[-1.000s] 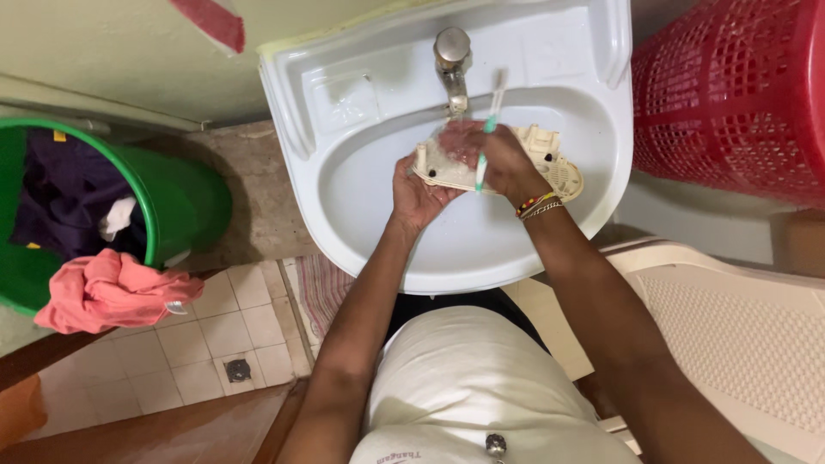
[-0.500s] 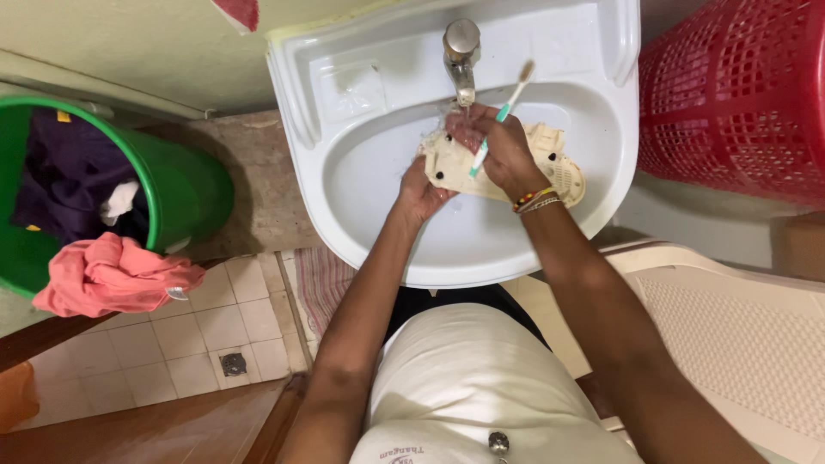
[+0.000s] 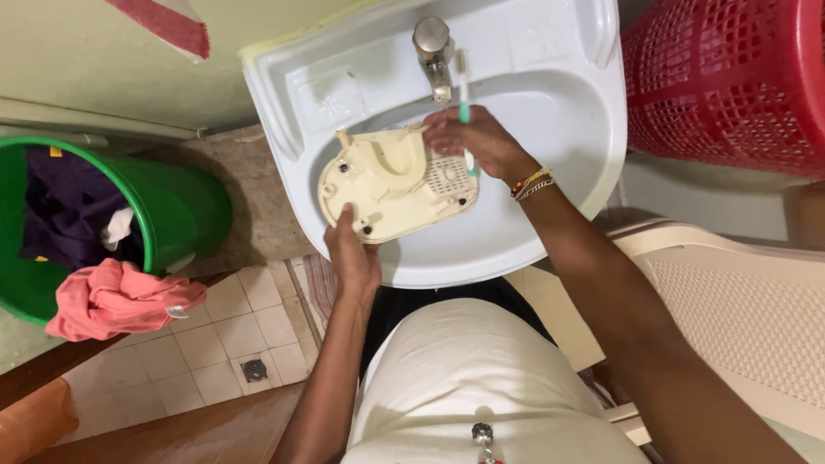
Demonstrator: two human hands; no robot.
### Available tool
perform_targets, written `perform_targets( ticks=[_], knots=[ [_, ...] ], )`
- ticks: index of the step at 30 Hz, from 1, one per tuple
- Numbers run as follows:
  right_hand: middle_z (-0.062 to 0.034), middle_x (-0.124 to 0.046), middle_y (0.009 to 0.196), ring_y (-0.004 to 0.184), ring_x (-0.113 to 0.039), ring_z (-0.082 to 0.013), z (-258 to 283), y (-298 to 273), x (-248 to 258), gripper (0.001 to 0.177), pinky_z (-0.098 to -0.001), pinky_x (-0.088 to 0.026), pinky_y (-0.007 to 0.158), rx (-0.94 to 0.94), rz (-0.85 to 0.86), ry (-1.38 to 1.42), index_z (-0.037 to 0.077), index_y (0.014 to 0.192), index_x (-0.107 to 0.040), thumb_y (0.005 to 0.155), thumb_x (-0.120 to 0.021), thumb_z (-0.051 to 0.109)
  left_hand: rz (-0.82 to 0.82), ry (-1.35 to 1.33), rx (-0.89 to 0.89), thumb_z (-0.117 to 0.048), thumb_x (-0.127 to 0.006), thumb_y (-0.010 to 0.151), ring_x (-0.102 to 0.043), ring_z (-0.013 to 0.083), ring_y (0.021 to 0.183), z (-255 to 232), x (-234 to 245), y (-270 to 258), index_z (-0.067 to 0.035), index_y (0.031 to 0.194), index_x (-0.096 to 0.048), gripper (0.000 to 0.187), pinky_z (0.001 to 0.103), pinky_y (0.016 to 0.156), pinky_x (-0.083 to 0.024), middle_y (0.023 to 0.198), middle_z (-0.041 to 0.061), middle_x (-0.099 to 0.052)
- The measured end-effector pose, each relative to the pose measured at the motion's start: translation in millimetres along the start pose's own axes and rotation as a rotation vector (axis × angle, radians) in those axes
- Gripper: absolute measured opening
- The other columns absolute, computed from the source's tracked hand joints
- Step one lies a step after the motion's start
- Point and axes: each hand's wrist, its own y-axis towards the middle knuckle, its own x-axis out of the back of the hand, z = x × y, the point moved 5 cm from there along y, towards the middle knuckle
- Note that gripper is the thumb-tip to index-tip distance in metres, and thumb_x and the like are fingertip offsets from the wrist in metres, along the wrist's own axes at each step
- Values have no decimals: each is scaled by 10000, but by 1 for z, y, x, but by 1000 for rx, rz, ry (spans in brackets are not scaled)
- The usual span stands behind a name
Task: The person cleans a plastic appliance base using a toothbrush and water in a sink. They scrub the inner and outer surfaces and rinse the object under a running faucet.
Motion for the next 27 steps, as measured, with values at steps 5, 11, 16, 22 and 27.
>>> perform_targets(
  ticks=[5,11,16,22,27],
  knots=[
    [-53,-629,849,655,-534,-85,-8,-4,10,279,-247,-406,501,82,-140,-247,47,1201,-543,1003,-655,209,-54,17,-50,-216,-558,1003,-703,194,1003,-16,11,-10,5,1314,-547,382,345,795,-586,1190,117,-690],
    [-6,-523,745,553,-399,-93,-40,-40,23,283,-288,-322,435,-65,-41,-499,43,1160,-514,1001,-559,274,-77,17,-51,-228,-575,998,-705,177,965,-13,23,-12,-41,1266,-556,327,321,729,-589,1173,102,-685],
    [-3,-524,709,633,-476,-102,-52,-30,48,301,-284,-424,566,27,-101,-408,69,1112,-763,1076,-546,276,-40,-1,-52,-206,-581,1009,-720,178,1011,-20,16,-16,-3,1259,-567,322,310,801,-623,1194,116,-701],
    [-122,-728,880,790,-673,-305,11,-76,28,188,-416,-530,706,600,-450,-1227,108,1101,-780,948,-687,164,-36,17,-17,-208,-569,999,-716,182,968,-18,4,-11,-6,1272,-572,340,315,733,-614,1168,113,-696],
    [-116,-745,970,811,-696,-249,100,-153,9,246,-370,-561,732,788,-495,-1203,113,1171,-771,931,-761,63,-3,69,-17,-213,-564,1004,-707,176,933,-20,-2,-13,-14,1288,-576,347,293,678,-577,1158,114,-699]
  ],
)
